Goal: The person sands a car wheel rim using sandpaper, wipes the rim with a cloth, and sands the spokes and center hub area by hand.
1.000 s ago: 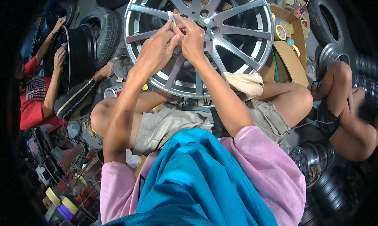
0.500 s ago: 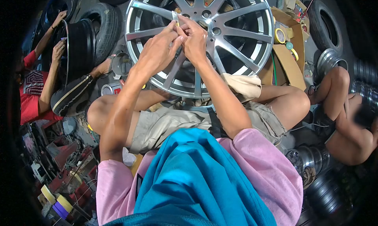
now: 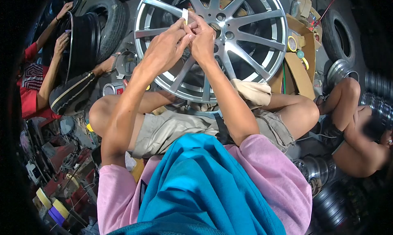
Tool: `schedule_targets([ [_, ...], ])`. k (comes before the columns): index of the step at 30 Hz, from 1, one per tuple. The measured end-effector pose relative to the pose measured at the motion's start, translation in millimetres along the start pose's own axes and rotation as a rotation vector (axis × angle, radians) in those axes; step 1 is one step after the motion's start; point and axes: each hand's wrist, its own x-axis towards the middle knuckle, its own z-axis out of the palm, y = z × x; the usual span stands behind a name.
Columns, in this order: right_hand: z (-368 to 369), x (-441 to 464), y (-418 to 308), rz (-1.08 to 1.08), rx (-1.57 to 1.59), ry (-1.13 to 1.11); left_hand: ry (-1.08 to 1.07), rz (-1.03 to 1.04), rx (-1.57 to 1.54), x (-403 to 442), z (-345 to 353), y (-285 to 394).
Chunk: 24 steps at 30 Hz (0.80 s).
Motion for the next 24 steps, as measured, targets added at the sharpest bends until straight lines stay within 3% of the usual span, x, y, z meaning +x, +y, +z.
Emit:
schedule_targets([
  [8, 25, 29, -2, -0.041, 0.03, -0.088, 0.104, -0.001, -0.026, 2, -27, -7],
  [10, 31, 31, -16, -0.021, -0.183, -0.086, 0.116, -0.023, -0.048, 2, -32, -11],
  [14, 29, 24, -22, -0.01, -0.225, -0.029, 0.163, 0.065, -0.064, 3, -21, -22],
  [19, 32, 26, -24, -0.057, -0.263, -0.072, 0.125, 0.024, -0.109, 1, -29, -20],
  [24, 55, 42, -27, -0.025, -0.292, -0.054, 0.341, 0.087, -0.04, 8, -33, -39],
])
